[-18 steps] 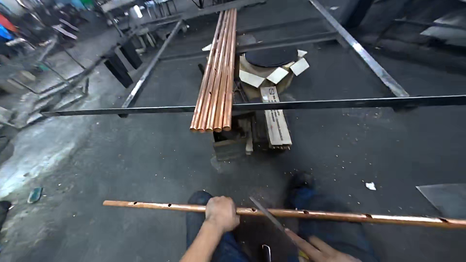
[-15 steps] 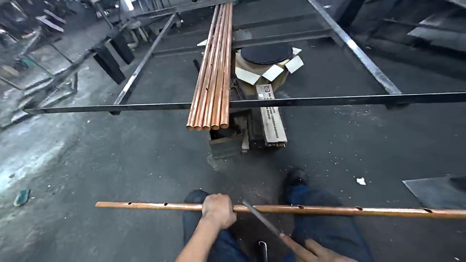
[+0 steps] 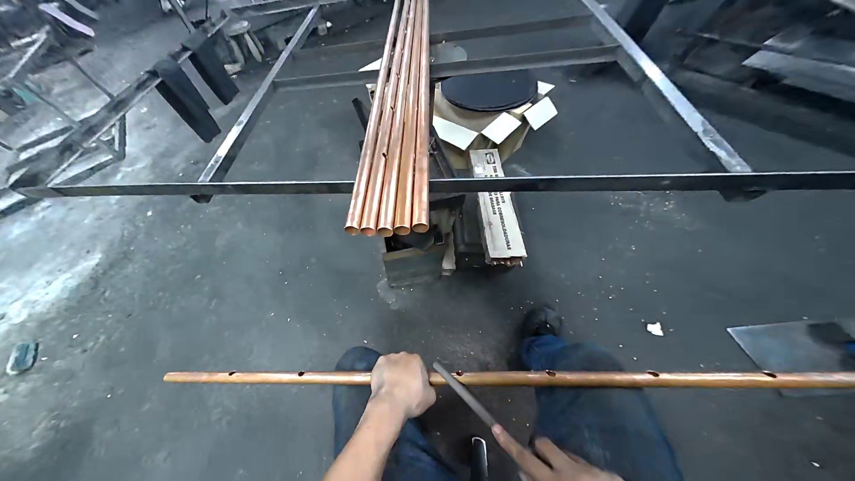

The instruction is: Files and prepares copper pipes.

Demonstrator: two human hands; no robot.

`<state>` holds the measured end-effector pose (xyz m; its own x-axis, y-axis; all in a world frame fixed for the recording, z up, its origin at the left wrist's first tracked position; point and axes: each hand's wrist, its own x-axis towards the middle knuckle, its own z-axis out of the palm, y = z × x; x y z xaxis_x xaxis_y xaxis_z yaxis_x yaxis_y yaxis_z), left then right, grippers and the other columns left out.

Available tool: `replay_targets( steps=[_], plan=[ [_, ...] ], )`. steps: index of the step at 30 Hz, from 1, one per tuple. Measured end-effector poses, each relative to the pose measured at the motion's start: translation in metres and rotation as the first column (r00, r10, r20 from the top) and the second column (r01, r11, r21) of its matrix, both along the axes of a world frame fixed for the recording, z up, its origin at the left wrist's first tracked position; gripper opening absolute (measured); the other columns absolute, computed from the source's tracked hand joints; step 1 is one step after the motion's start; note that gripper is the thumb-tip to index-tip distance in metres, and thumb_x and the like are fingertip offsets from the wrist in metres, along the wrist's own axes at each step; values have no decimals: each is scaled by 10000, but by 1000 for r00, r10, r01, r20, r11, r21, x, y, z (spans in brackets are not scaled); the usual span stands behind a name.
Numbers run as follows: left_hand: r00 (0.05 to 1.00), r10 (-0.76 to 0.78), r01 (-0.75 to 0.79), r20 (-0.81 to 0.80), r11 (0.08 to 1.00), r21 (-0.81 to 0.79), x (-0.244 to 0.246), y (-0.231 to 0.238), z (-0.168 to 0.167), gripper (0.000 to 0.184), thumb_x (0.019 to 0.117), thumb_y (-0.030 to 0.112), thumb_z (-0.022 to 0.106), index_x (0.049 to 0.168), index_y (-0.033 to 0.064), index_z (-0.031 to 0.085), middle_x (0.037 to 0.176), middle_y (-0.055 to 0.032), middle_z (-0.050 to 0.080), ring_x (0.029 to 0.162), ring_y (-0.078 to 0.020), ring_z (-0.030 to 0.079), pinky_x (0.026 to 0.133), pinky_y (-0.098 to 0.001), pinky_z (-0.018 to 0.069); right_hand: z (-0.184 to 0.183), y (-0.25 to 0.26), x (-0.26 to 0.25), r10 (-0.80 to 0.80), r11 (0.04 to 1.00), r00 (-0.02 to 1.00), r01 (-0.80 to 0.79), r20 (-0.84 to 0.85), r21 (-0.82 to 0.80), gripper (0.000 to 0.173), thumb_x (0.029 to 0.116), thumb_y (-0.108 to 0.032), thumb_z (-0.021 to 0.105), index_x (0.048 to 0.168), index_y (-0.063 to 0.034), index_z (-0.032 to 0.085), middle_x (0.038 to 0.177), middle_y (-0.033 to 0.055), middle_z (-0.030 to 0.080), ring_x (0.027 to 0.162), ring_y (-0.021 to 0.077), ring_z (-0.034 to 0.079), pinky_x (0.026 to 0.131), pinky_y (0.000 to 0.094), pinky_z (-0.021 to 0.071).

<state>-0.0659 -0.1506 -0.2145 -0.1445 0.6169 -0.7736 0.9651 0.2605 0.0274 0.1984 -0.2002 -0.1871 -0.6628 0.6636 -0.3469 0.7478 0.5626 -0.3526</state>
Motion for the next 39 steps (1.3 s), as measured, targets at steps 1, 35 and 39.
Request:
replay_targets(
  steps=[1,35,39],
  plan=[
    [1000,-4,4,-1,1000,1,1,0,0,390,865,440,634,949,67,710,1059,-144,737,1032,-342,713,828,-603,565,-6,10,-9,-22,999,1000,22,-3,29,490,1067,-293,443,1555,-307,482,1078,186,695,816,381,708,643,547,577],
    [990,-43,52,138,997,-61,49,11,0,698,883,741,560,1031,80,730,1092,-157,737,1070,-356,706,884,-638,548,13,17,65,-213,972,972,222,104,-83,534,1094,-391,392,1605,-237,403,1040,243,708,832,437,714,694,609,568],
    [988,-44,66,150,987,-148,46,20,-5,561,903,618,593,935,72,716,1026,-164,733,1010,-363,710,821,-665,543,20,14,64,-152,980,983,163,102,-114,510,1104,-392,360,1603,-291,402,1049,232,708,822,433,712,674,612,564]
  ],
)
